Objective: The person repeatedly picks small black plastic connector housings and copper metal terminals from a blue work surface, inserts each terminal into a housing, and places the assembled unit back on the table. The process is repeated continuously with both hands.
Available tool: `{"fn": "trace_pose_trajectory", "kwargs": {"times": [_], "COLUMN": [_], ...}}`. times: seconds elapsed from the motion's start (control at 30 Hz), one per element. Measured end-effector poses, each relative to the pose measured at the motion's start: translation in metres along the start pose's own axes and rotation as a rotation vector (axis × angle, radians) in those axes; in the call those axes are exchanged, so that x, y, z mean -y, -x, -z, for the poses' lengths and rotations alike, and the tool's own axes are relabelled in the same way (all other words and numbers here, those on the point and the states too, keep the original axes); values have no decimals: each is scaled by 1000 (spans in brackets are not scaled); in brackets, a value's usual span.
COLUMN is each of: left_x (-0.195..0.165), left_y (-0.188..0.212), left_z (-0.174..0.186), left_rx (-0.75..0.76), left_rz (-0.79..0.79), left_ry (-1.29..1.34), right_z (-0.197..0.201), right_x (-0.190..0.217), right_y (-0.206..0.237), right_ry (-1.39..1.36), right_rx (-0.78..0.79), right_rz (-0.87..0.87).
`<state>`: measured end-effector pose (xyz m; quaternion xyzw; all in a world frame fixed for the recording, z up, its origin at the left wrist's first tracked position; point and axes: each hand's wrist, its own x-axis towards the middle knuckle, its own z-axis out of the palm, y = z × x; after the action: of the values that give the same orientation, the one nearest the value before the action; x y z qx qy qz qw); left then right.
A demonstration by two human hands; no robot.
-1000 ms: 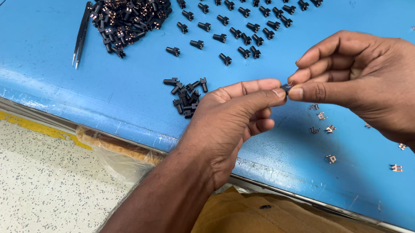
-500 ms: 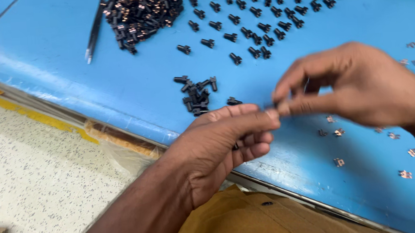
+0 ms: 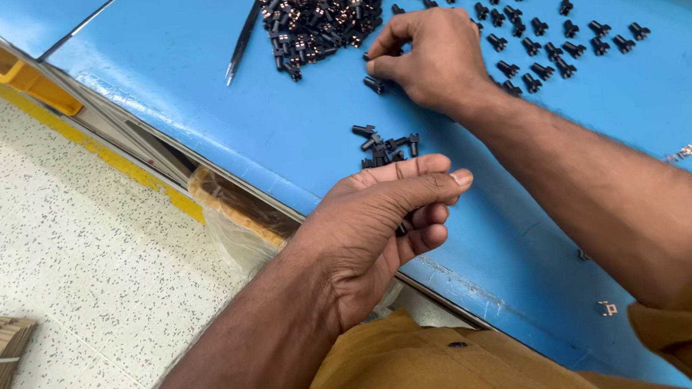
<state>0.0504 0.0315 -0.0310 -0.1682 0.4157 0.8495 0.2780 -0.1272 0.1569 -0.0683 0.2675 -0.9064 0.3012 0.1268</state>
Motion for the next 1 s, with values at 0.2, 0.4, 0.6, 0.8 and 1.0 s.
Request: {"fn": "trace_pose_trajectory", "kwargs": {"times": [0.2,0.4,0.6,0.8,1.0], "left_x": [-2,-9,-5,7,18], "left_y": [0,-12,-21,-24,-22], "left_z": [-7,-27,-44,-49,-50], "left_rx": [-60,54,125,138,114], "left_rz": [72,69,98,96,68], "left_ry": [70,-8,-79,-83,-42], "right_z": [56,147,168,156,158], "right_x": [-12,-16,-38,-42,-9], "right_y": [23,125,177,182,172], "right_ry": [44,190,367,500,-189], "right_rx": [-89,-57,113,124,-58], "right_rz": [80,-677,-834,-732,-818]}}
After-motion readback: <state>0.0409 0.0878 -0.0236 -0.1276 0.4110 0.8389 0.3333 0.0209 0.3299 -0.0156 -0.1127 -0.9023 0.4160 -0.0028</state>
